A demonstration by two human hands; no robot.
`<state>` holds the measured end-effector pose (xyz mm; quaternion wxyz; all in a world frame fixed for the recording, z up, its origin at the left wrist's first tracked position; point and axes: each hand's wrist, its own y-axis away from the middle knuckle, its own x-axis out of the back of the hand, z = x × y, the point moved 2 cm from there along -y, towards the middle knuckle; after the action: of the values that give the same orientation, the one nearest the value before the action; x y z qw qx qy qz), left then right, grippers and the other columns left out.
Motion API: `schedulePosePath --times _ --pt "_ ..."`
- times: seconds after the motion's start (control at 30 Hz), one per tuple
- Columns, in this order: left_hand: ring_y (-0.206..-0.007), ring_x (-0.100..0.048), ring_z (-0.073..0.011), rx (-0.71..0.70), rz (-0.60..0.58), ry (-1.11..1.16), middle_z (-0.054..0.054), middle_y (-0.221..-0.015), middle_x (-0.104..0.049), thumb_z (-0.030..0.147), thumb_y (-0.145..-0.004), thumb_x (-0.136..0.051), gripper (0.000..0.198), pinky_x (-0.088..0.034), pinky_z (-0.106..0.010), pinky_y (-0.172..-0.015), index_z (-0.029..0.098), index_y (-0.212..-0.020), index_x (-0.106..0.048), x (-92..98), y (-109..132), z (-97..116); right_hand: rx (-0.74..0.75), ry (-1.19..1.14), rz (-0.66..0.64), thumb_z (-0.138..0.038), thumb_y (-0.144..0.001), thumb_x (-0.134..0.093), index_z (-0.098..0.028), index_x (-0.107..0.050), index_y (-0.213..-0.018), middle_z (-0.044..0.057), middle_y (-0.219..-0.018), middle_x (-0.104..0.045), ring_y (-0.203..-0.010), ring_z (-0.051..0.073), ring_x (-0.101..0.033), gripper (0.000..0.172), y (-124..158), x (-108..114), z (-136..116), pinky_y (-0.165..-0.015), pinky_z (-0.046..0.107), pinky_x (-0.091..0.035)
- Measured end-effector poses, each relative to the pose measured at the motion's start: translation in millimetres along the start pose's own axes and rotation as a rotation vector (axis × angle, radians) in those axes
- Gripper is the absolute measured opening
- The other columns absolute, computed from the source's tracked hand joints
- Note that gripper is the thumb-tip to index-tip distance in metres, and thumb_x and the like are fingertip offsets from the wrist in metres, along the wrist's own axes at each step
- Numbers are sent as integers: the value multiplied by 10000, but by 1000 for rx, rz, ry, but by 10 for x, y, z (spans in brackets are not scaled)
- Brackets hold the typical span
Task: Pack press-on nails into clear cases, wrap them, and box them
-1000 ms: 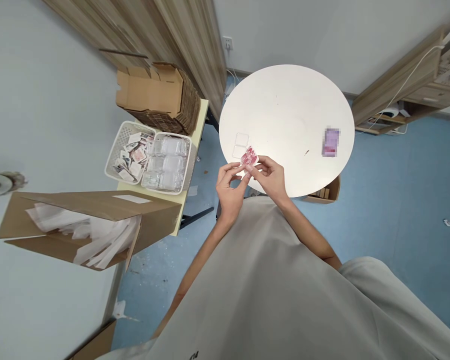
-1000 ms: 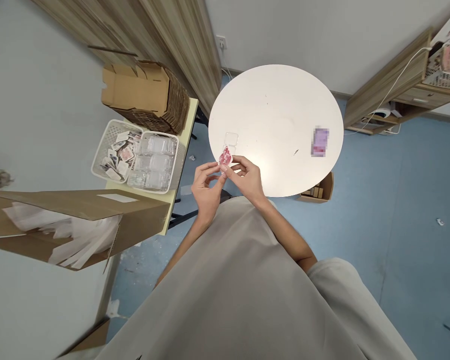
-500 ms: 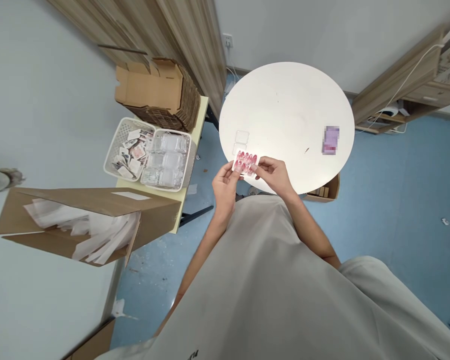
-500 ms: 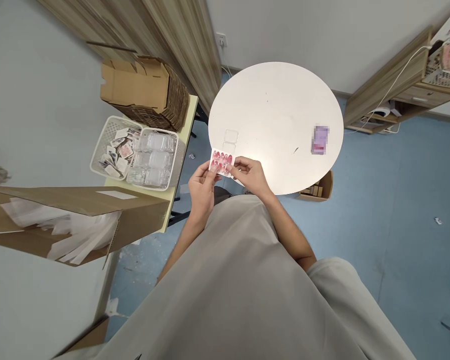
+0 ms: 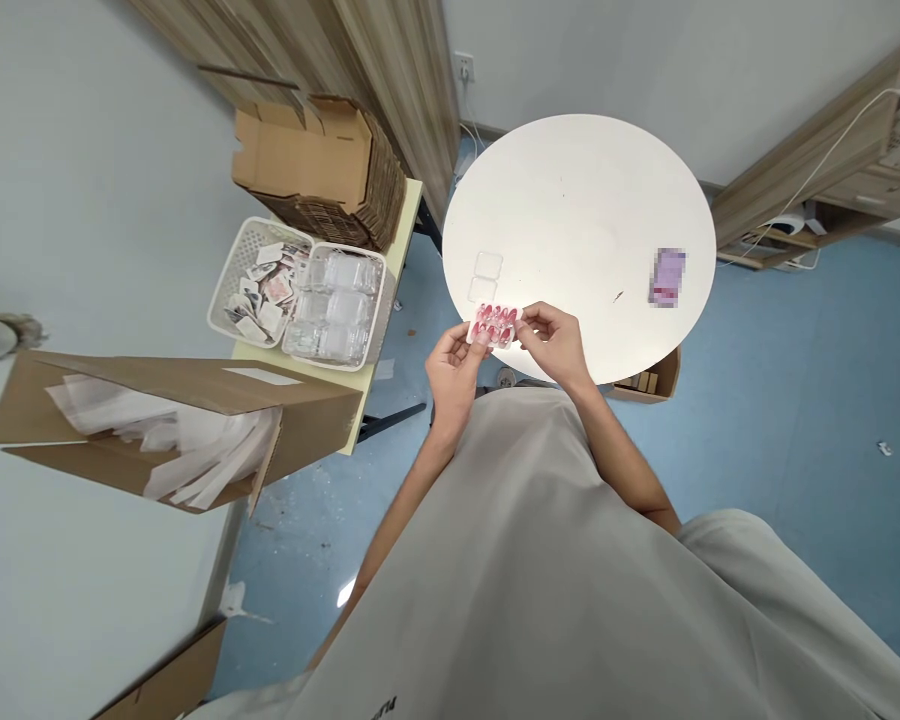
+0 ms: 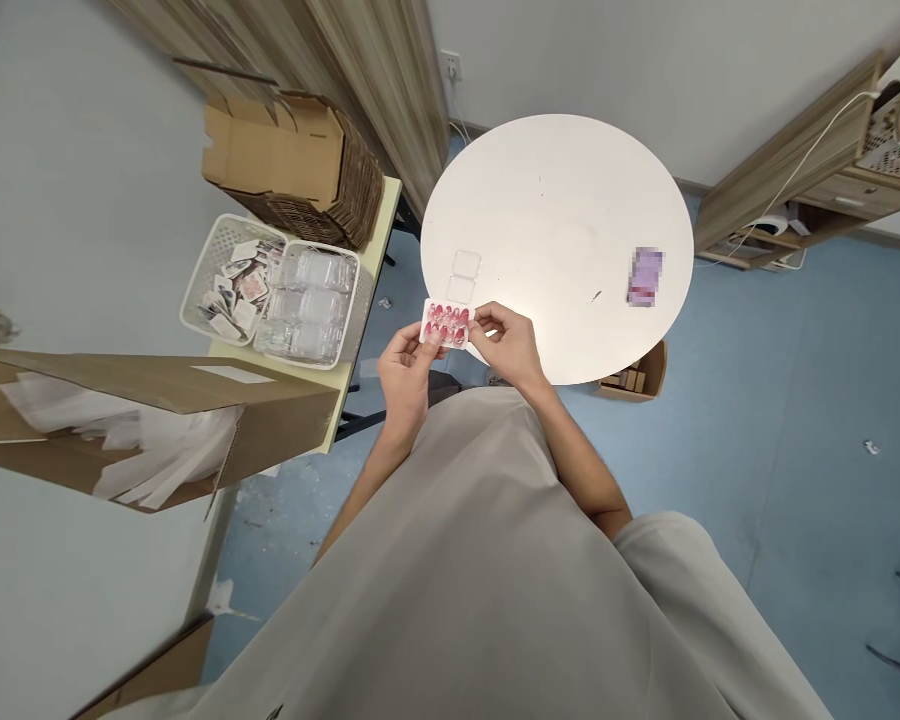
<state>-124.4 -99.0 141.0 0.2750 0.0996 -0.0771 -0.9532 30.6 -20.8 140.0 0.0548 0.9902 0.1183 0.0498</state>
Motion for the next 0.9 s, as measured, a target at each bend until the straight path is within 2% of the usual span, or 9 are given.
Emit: schedulePosePath --times 0.2,0.3,0.43,0.63,0.77,0.9 --pt "-998 -799 -245 -13 -2 -8 -107 -1104 -866 698 -819 -968 555 -648 -359 -886 220 -1083 -868 13 -56 26 -25 -20 -55 -516 -837 -823 -252 -665 -787 -7 -763 -640 -716 166 -617 311 -19 69 -12 -619 303 -568" --pt "-869 -748 -216 -25 -26 -45 -88 -979 -847 624 -863 -942 432 -611 -342 -802 213 -986 -887 67 -154 85 -23 -46 -84 -478 -820 -826 -254 -651 -757 -15 -729 -622 -683 158 -597 292 -42 116 -24 -616 308 -574" --pt "-722 -662 -187 -23 -92 -142 -46 -794 -779 491 -830 -966 283 -573 -333 -715 222 -834 -877 136 -278 177 -26 -45 -107 -494 -813 -842 -254 -651 -747 -11 -721 -625 -676 162 -593 314 -75 166 -41 -601 313 -575" --pt "-727 -679 -195 -33 -192 -210 -58 -808 -785 475 -812 -964 276 -594 -326 -711 215 -812 -873 158 -378 255 -39 -12 -158 -489 -805 -843 -242 -683 -770 8 -762 -674 -705 171 -628 296 -85 210 -56 -611 313 -566" --pt "-686 -627 -177 -34 -262 -264 -49 -783 -772 476 -814 -937 271 -542 -303 -651 220 -784 -852 171 -442 237 -37 2 -192 -481 -815 -842 -240 -703 -788 15 -782 -697 -720 177 -638 279 -84 224 -56 -631 320 -569" --pt "-689 -601 -169 -41 -264 -290 -54 -805 -768 441 -807 -925 247 -499 -297 -642 217 -762 -829 175 -489 199 -36 29 -230 -467 -835 -838 -237 -720 -797 16 -787 -723 -739 181 -670 262 -95 260 -81 -654 316 -573"
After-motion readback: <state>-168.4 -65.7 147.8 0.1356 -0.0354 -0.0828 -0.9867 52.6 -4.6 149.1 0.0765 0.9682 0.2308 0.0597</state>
